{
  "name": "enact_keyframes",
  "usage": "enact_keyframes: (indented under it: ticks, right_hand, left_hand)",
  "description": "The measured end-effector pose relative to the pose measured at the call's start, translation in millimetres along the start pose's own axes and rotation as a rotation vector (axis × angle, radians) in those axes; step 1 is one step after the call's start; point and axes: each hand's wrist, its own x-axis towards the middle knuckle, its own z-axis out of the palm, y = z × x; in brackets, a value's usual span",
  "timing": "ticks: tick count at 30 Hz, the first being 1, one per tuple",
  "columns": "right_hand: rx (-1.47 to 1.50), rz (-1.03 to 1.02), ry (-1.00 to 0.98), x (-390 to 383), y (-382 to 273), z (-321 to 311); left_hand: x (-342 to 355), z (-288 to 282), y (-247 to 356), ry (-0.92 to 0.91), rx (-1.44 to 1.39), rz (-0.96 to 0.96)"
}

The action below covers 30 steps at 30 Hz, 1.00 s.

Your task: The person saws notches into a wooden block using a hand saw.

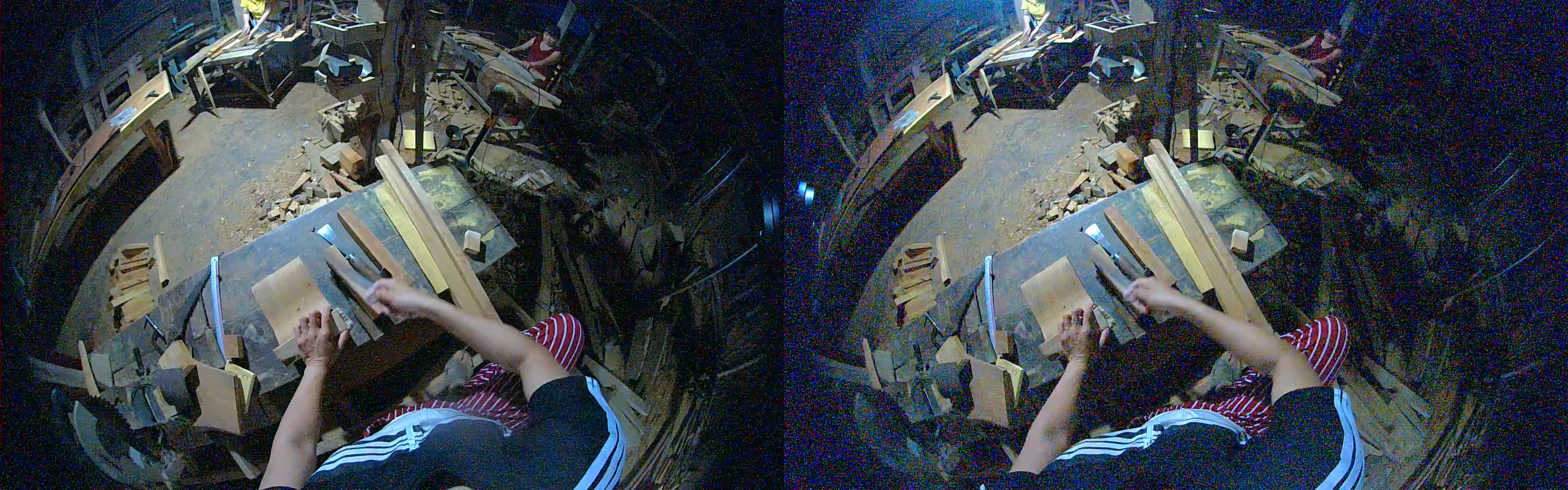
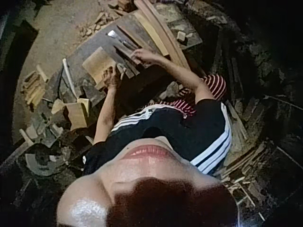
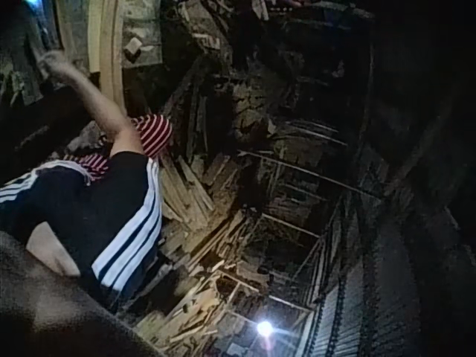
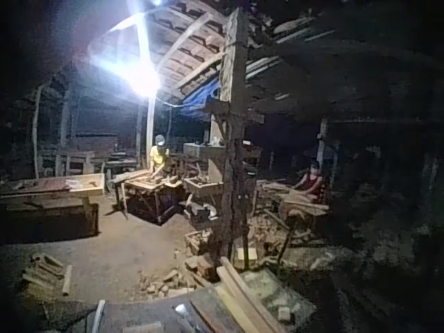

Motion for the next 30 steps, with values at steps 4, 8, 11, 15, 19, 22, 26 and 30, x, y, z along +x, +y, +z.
enact_keyframes:
  ticks: [4, 8, 11, 15, 19, 22, 26, 30]
  right_hand:
    - [-0.05, 0.025, 0.072, 4.7, 35.8, 47.2]
    - [-0.126, 0.066, 0.094, 4.0, 56.4, 60.1]
    - [-0.162, -0.004, 0.116, -4.0, 61.1, 58.3]
    - [-0.025, 0.01, 0.16, -18.3, 60.2, 52.3]
    - [-0.084, 0.039, 0.141, -30.8, 58.1, 45.0]
    - [-0.137, 0.004, 0.163, -37.1, 53.9, 36.7]
    - [-0.18, -0.048, 0.286, -37.7, 38.7, 12.8]
    - [-0.021, -0.079, 0.307, -27.8, 10.0, -38.1]
  left_hand:
    - [-1.2, -1.0, -1.0, -0.006, -0.011, 0.001]
    - [-0.8, 0.9, -2.4, -0.033, -0.031, -0.01]
    - [0.6, 2.1, -2.3, -0.038, -0.041, -0.014]
    - [1.4, 1.0, -0.1, -0.043, -0.057, -0.043]
    - [2.4, -1.6, -0.7, -0.041, -0.09, -0.063]
    - [3.8, -3.6, -2.5, -0.012, -0.094, -0.044]
    - [4.6, -6.1, -3.1, -0.019, -0.121, -0.021]
    - [4.1, -7.9, -1.4, 0.028, -0.109, 0.016]
